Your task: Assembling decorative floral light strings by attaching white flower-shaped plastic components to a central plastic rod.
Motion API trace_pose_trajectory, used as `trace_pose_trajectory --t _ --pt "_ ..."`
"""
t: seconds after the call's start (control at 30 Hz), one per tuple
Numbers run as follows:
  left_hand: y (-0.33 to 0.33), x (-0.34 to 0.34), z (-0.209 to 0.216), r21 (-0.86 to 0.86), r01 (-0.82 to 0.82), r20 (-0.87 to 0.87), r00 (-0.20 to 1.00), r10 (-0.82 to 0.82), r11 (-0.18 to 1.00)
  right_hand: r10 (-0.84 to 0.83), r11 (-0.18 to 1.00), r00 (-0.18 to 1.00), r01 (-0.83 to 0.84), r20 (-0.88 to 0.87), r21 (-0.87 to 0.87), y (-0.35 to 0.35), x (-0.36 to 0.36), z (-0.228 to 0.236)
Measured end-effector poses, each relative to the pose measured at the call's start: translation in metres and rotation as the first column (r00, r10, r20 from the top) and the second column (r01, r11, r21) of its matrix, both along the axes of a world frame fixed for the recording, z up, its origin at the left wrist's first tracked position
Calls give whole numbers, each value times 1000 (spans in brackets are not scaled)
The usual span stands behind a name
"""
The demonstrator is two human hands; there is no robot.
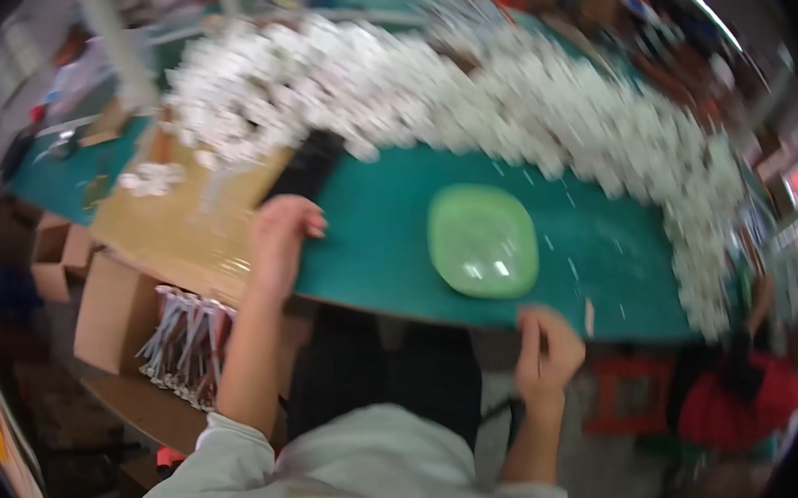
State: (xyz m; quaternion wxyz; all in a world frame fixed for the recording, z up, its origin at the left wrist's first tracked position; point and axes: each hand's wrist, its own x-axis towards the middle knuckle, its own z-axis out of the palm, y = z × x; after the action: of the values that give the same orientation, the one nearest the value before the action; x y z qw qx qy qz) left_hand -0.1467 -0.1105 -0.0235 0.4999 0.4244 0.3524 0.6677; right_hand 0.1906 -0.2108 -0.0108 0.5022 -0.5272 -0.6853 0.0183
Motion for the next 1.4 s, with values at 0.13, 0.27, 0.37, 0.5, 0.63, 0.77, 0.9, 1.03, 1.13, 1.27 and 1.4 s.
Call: trace_pose_trajectory --t 0.13,0.27,0.37,0.5,0.63,0.77,0.9,1.03,1.13,1.27,1.4 --pt "5 5 -28 68 -57 -113 991 65 996 -124 990 974 111 189 82 40 50 6" --pt "2 13 -30 93 57 -145 988 -43 994 -256 948 955 279 152 -156 81 108 -12" --pt "-1 20 -27 101 73 -205 978 -51 992 -293 927 927 336 234 -168 90 114 -18" --pt "-8 16 -23 140 -16 -164 986 39 990 -234 956 910 279 344 -87 90 96 -12" --pt "-6 17 -22 56 -7 -279 960 23 998 -101 991 955 120 278 -53 124 89 24" --pt "-2 19 -19 56 14 -263 965 1 998 -98 961 893 -30 440 276 206 51 90" --pt "-1 23 -16 39 -2 -271 962 13 999 -90 988 758 -16 646 156 320 37 108" --pt "-3 18 -19 50 7 -343 939 11 999 -5 976 765 145 644 -165 384 11 119" --pt "-1 18 -15 51 13 -363 932 7 999 62 822 634 405 771 -399 408 4 127" --pt "-1 19 -14 63 25 -377 926 0 998 42 887 718 293 694 -357 402 10 151" --pt "-3 22 -14 82 26 -359 933 5 996 10 962 881 121 472 -245 337 19 168"
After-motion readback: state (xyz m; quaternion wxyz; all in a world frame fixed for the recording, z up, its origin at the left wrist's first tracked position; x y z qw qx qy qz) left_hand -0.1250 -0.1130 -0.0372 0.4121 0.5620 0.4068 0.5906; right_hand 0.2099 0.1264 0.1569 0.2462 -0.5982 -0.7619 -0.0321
